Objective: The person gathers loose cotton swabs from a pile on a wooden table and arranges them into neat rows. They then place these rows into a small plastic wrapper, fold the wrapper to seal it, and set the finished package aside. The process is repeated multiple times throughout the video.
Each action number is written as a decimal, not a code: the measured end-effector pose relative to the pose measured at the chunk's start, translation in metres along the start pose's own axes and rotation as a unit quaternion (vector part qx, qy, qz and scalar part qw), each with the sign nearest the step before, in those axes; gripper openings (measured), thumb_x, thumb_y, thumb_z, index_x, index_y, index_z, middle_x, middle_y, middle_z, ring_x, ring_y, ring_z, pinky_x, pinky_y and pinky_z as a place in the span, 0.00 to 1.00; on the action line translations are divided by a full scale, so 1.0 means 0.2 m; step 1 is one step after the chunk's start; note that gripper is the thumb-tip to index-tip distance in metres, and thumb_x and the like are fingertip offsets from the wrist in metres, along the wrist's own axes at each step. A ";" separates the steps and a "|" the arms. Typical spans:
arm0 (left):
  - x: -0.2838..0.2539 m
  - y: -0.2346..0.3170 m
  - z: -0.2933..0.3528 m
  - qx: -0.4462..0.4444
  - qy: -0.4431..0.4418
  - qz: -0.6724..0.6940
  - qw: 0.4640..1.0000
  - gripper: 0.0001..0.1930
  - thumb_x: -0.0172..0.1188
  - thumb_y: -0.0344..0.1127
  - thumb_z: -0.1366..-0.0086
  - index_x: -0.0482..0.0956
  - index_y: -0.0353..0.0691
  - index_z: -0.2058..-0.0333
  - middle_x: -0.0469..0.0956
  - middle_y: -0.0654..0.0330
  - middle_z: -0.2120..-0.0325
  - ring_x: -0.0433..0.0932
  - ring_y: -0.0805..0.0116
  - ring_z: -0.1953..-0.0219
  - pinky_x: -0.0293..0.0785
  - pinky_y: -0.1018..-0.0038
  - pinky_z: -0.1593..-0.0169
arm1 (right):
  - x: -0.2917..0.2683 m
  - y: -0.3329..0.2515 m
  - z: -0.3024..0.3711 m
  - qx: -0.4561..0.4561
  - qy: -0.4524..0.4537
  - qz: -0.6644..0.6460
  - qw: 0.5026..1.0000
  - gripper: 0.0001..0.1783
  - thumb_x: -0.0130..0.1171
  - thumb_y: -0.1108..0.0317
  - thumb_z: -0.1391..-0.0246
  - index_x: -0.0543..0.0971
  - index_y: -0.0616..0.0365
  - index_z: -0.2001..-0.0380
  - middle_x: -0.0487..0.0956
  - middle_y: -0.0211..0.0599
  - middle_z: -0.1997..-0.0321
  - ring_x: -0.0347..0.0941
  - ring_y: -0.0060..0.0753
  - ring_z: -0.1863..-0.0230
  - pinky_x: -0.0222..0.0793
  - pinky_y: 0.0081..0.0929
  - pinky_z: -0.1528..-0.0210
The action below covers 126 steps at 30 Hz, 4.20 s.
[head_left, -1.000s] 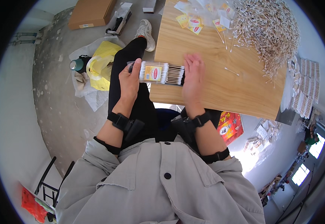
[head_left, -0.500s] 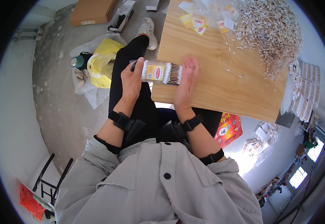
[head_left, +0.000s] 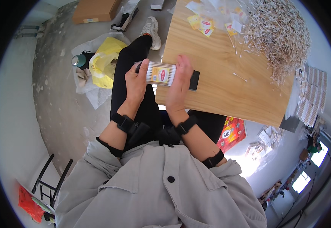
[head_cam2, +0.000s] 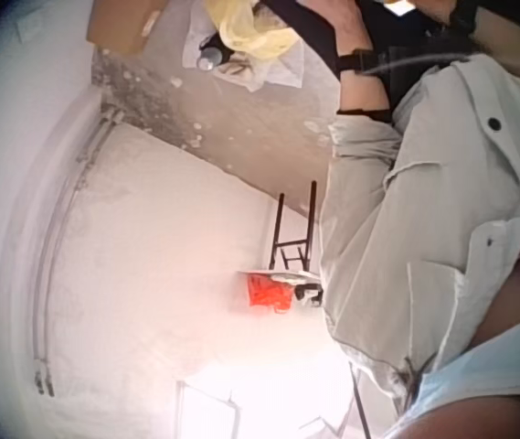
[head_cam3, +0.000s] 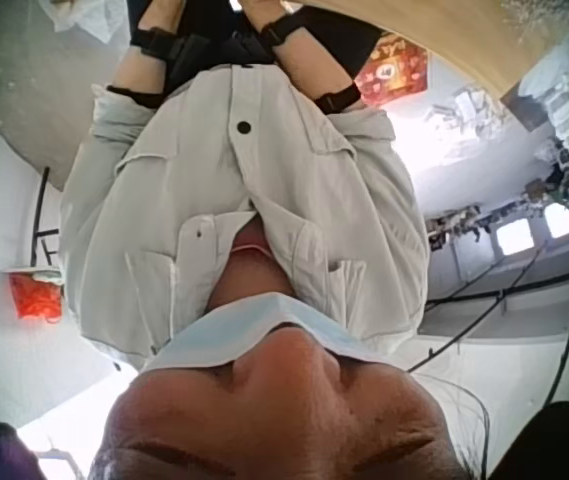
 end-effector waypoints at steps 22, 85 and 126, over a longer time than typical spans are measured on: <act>0.00 -0.03 -0.01 -0.033 -0.021 0.044 0.998 0.15 0.56 0.43 0.29 0.78 0.35 0.67 0.73 0.70 0.76 0.68 0.85 0.72 0.67 0.82 0.68 | 0.05 0.01 -0.01 0.056 0.060 -0.033 0.996 0.27 0.34 0.59 0.30 0.61 0.69 0.38 0.63 0.48 0.37 0.60 0.42 0.34 0.52 0.35 0.32; -0.29 0.16 0.14 -0.132 0.032 0.081 0.987 0.11 0.64 0.42 0.35 0.75 0.43 0.67 0.70 0.72 0.78 0.66 0.83 0.76 0.62 0.84 0.69 | -0.01 -0.01 -0.07 -0.025 -0.027 0.018 0.999 0.23 0.37 0.61 0.30 0.70 0.68 0.45 0.66 0.47 0.36 0.61 0.41 0.35 0.50 0.31 0.32; 0.05 0.04 0.19 -0.150 0.044 0.222 0.962 0.16 0.60 0.29 0.34 0.71 0.36 0.49 0.78 0.59 0.56 0.78 0.72 0.56 0.75 0.75 0.51 | 0.13 -0.06 -0.06 -0.018 -0.159 0.074 0.984 0.31 0.35 0.60 0.33 0.54 0.69 0.33 0.60 0.56 0.33 0.58 0.48 0.34 0.50 0.38 0.31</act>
Point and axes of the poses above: each hand's wrist, its own z-axis away from the middle knuckle, its own x-axis out of the palm, y = z × x, the point moved 4 cm from there along -z, towards the middle knuckle
